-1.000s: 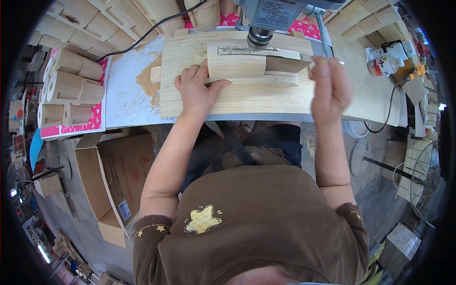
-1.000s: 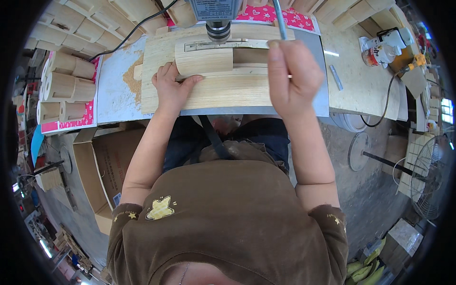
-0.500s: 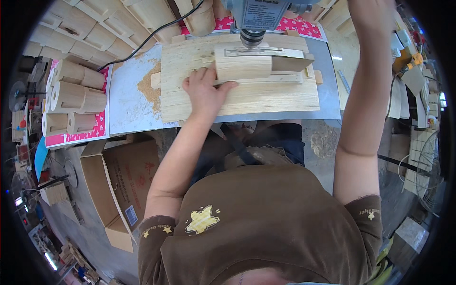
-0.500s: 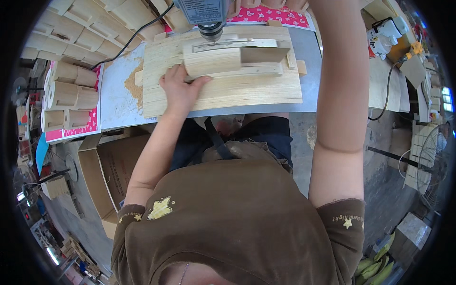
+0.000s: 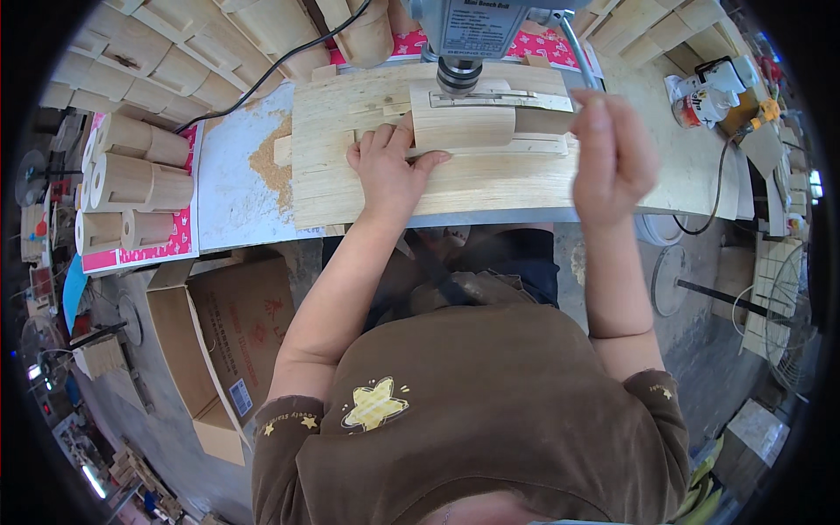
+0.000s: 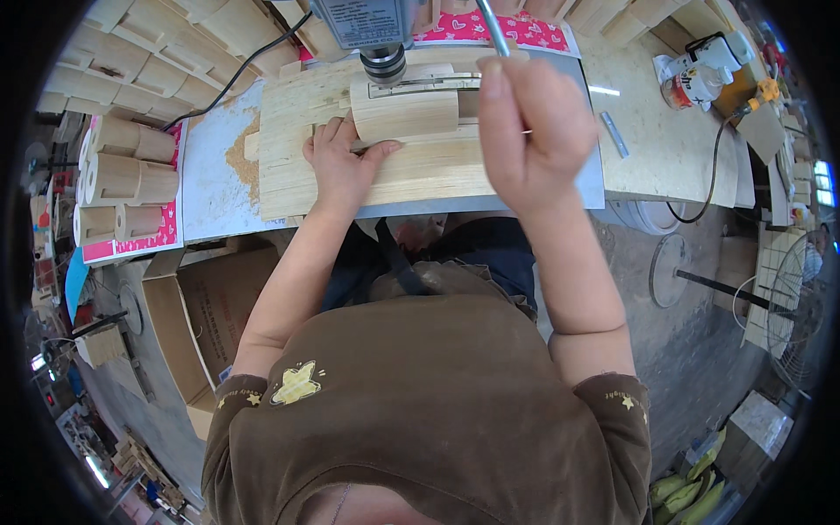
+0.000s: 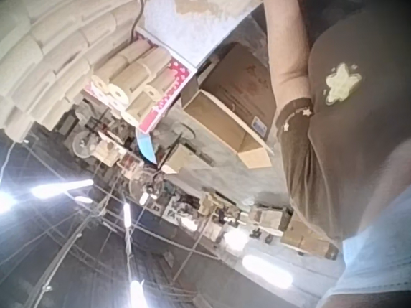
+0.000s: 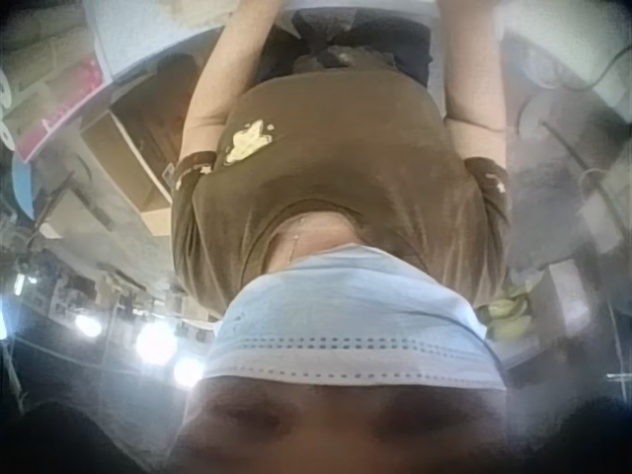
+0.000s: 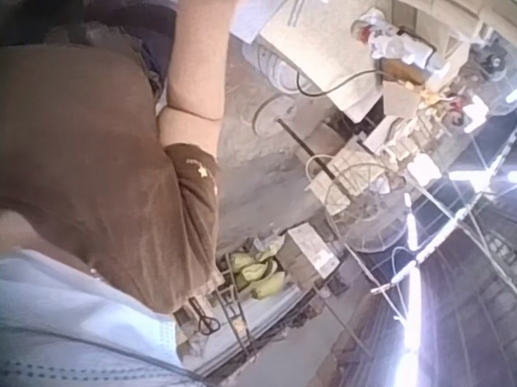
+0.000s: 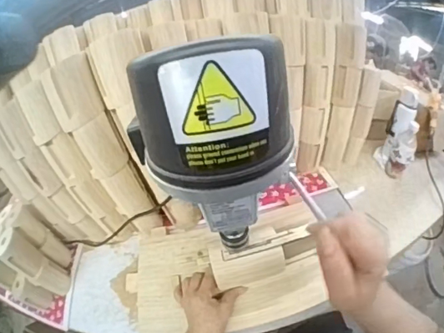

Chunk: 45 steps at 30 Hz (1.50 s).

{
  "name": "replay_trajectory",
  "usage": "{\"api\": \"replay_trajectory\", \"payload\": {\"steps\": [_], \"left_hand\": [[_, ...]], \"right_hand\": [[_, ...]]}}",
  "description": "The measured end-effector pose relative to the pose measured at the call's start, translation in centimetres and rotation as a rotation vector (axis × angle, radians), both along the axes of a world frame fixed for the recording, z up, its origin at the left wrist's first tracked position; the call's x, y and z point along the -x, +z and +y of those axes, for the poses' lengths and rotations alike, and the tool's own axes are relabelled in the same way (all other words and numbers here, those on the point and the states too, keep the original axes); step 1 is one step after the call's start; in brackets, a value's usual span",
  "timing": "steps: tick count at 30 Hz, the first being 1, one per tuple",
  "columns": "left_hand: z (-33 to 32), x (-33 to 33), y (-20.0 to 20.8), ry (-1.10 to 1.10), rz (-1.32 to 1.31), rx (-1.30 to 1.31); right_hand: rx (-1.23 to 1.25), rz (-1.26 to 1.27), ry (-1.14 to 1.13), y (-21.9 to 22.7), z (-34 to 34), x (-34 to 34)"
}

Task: Drill a hole into cylindrical wooden blocks using a bench drill press.

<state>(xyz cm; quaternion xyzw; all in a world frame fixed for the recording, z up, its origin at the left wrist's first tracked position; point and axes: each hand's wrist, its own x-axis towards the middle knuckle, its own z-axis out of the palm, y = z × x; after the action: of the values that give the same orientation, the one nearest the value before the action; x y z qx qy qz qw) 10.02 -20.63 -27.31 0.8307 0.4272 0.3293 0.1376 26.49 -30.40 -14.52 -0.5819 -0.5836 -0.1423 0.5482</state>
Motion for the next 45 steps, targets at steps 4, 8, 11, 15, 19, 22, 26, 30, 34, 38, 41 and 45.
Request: {"api": "replay_trajectory", "payload": {"steps": [4,8,11,15,19,22,26,30,34,38,41,45], "left_hand": [[0.2,-1.1,0.2,-0.026,-0.008,0.002],[0.2,-1.0,0.0,-0.025,0.001,0.016],[0.2,-0.2,-0.4,-0.007,-0.007,-0.006],[0.2,-0.1,1.1,-0.042,-0.019,0.111],[0.7,-1.0,1.4,-0.104,-0.175,0.349],[1.4,-0.7,0.5,-0.145,-0.308,0.456],[1.8,-1.3,-0.2,-0.267,-0.475,0.534],[1.8,0.5,0.5,-0.249,-0.554,0.563],[2.5,4.3,3.7,-0.279,-0.440,0.529],[4.4,11.5,7.2,-0.372,-0.379,0.388],[6.0,17.0,10.9,-0.313,-0.525,0.493],[7.6,21.7,15.6,-0.116,-0.406,0.372]], "right_hand": [[-0.172,-0.061,0.029,-5.7,2.4,-2.1],[-0.165,-0.091,0.032,-4.9,2.0,-2.2],[-0.076,-0.144,0.066,-0.9,0.9,-2.1],[-0.038,0.029,-0.057,8.8,4.1,-2.5],[0.104,0.075,0.023,11.0,9.6,-5.6],[0.103,0.090,0.004,10.7,9.3,-5.3],[0.224,0.100,0.143,5.4,5.9,-10.2],[0.555,-0.198,0.230,-2.8,2.2,-7.9],[0.888,0.143,0.261,-5.2,-0.1,-6.7],[0.787,0.314,0.358,-4.6,-1.9,-5.3],[0.754,0.352,0.315,-5.7,-2.4,-4.7],[0.665,0.216,0.364,-6.5,-2.0,-3.2]]}}
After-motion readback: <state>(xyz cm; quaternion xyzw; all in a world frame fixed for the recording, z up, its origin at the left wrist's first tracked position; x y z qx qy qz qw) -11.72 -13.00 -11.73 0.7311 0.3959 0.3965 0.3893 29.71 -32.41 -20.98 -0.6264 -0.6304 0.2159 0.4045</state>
